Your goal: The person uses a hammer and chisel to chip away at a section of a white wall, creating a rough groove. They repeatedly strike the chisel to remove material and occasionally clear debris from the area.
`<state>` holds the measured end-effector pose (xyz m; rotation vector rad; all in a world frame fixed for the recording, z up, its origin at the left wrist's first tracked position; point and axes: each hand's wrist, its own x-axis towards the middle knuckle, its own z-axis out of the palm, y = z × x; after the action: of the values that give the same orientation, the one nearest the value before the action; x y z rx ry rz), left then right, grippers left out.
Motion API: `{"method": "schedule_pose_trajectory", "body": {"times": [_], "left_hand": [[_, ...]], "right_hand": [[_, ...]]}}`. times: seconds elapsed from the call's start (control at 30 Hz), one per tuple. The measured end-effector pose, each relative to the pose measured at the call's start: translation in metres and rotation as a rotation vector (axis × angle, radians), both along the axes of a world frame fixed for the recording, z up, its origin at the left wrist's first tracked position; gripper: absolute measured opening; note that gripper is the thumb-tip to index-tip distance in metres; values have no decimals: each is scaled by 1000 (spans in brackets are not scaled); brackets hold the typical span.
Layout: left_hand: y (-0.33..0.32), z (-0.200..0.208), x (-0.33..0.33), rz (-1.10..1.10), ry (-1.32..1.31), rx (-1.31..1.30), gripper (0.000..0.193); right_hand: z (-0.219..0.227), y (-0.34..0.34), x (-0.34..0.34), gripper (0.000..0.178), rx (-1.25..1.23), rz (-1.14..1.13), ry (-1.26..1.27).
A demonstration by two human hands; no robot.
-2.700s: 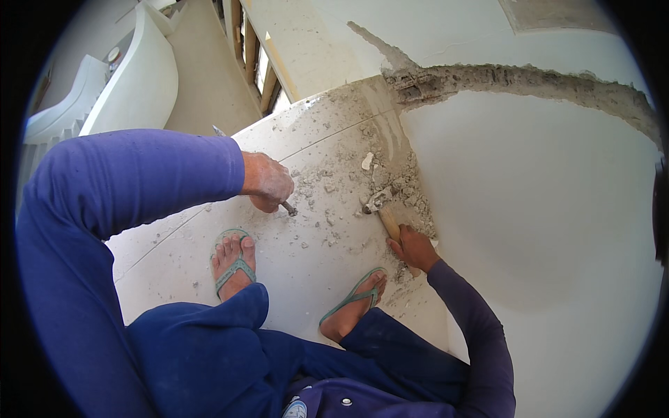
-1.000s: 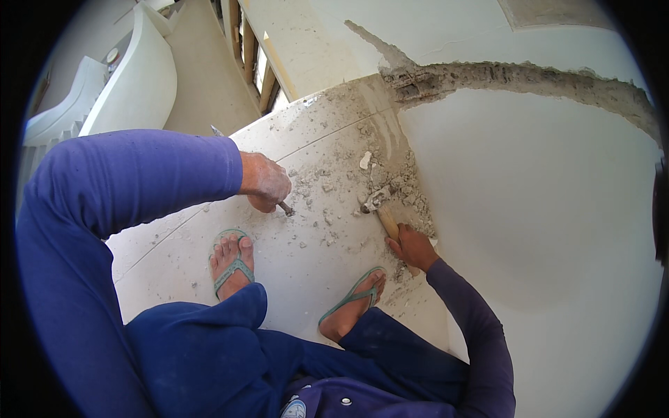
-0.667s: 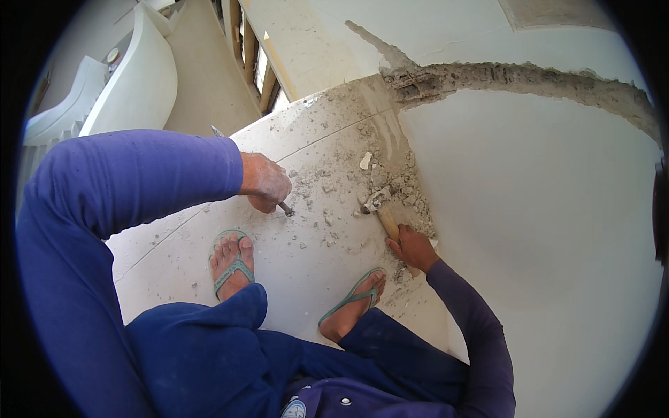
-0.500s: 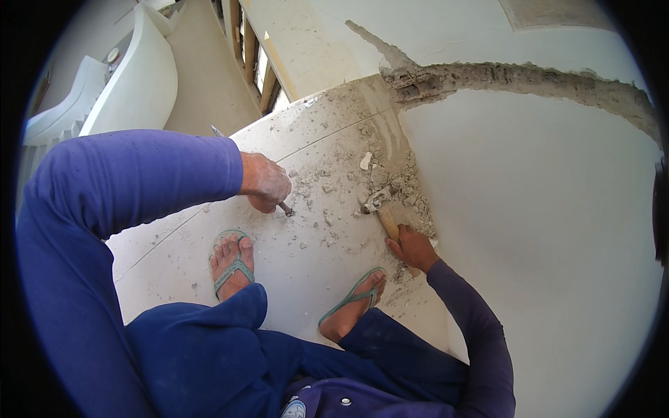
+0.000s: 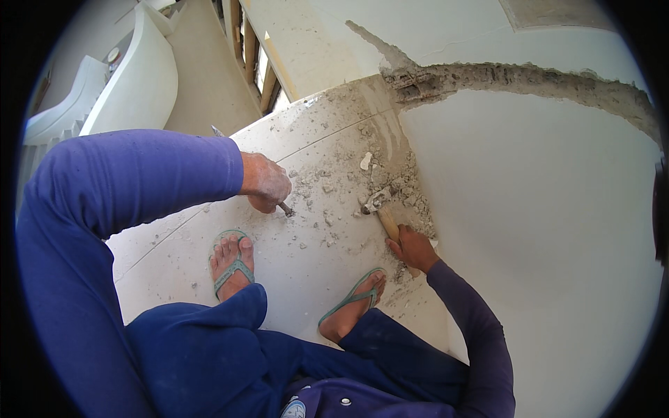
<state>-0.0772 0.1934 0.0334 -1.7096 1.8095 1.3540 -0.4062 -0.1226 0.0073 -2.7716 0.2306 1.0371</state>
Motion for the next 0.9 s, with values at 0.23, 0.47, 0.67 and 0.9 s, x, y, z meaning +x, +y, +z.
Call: {"method": "schedule_pose_trajectory", "body": {"times": [0.23,0.47,0.67,0.9], "left_hand": [[1,-2,-1,10,-8,-5,38],[1,-3,-1,6,-9,-5,38],[0,-1,-1,8,-10,7,38],[-1,0,-1,4,-10,10,38]], "right_hand": [[-2,-2,-2,56,3,13,-26],[-1,0,-1,56,-1,14,-20],[-1,-1,-1,56,-2,17,-20],[-1,-2,-2,58,-4,16,-14]]}}
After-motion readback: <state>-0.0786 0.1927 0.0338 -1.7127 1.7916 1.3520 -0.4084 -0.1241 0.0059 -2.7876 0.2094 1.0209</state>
